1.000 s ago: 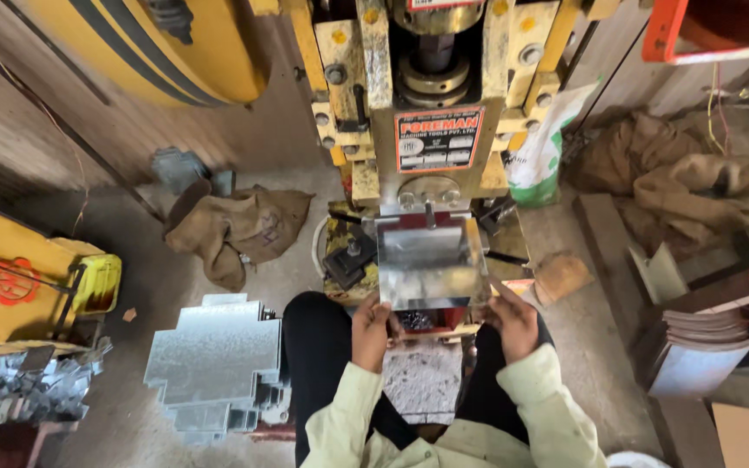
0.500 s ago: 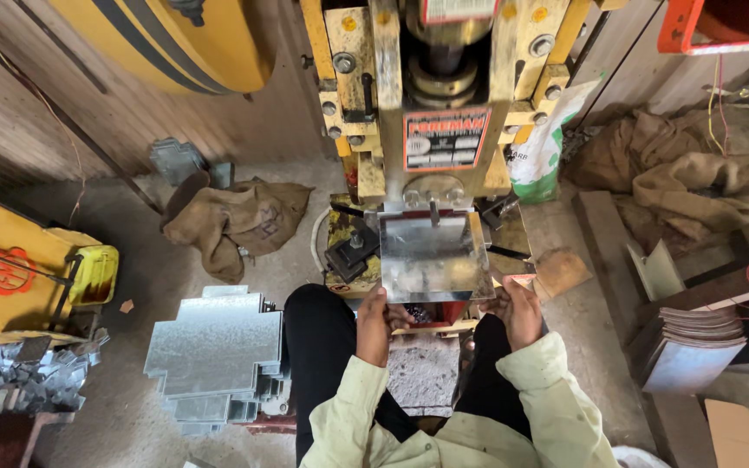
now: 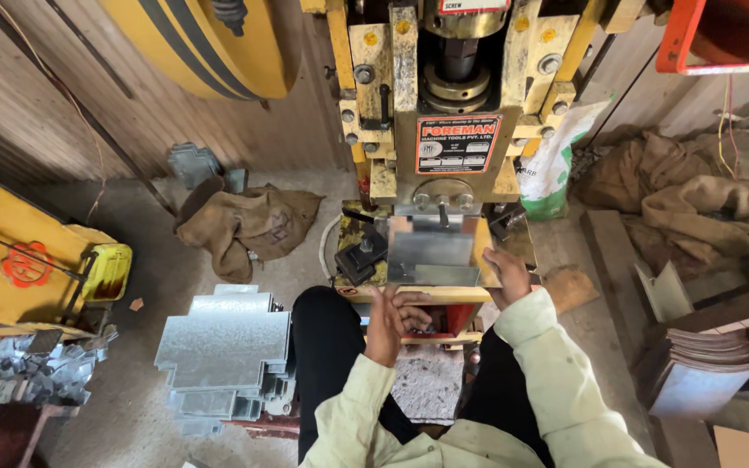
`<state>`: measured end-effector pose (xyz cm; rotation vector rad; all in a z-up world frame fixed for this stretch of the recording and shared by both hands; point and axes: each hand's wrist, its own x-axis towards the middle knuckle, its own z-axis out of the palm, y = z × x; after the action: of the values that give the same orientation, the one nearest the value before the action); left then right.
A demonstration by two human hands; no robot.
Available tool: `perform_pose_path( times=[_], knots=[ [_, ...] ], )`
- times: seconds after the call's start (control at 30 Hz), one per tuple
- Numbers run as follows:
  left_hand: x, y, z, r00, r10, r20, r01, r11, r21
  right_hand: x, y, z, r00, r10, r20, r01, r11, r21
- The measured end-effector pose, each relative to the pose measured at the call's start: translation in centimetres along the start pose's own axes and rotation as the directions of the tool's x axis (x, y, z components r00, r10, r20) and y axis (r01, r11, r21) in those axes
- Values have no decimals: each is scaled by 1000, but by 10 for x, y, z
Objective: The person repeatedly picks up flat metal sheets from a stack, places them into a hydraulic press machine, and operates the press to shape them. After each press cycle, the person removes the shaped metal piece and places it on a growing pile of finished items.
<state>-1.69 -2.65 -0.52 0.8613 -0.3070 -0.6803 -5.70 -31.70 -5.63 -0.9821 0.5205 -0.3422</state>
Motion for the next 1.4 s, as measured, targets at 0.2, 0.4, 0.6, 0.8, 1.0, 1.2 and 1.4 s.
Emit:
perform_pose_path(
  times=[0.2,0.4,0.6,0.8,1.0,1.2,1.4],
  knots=[
    [-7,-6,10,986,-154,-58,161,974,160,-31,72,-3,821,-511,-254,564,795,222],
    [21,-23,-18,964,90,-252,-23,966,256,-94,42,59,999,-12,-53,15,998,63],
    [34,-32,-44,974,-2,-227,63,963,261,-86,53,55,987,-118,-107,110,991,-74],
    [27,-31,-47,970,1,-245,73,953,294,-81,66,55,964,-185,-189,153,973,-174],
    [4,-37,-46,946,-228,-229,286,922,262,-85,62,58,958,-199,-208,148,960,-238],
    [-6,-34,-29,936,-350,36,309,866,392,-86,60,56,977,-159,-140,141,981,-131],
    [13,-12,-3,954,-298,-24,282,868,409,-87,43,28,997,9,-75,-14,997,-72]
  ],
)
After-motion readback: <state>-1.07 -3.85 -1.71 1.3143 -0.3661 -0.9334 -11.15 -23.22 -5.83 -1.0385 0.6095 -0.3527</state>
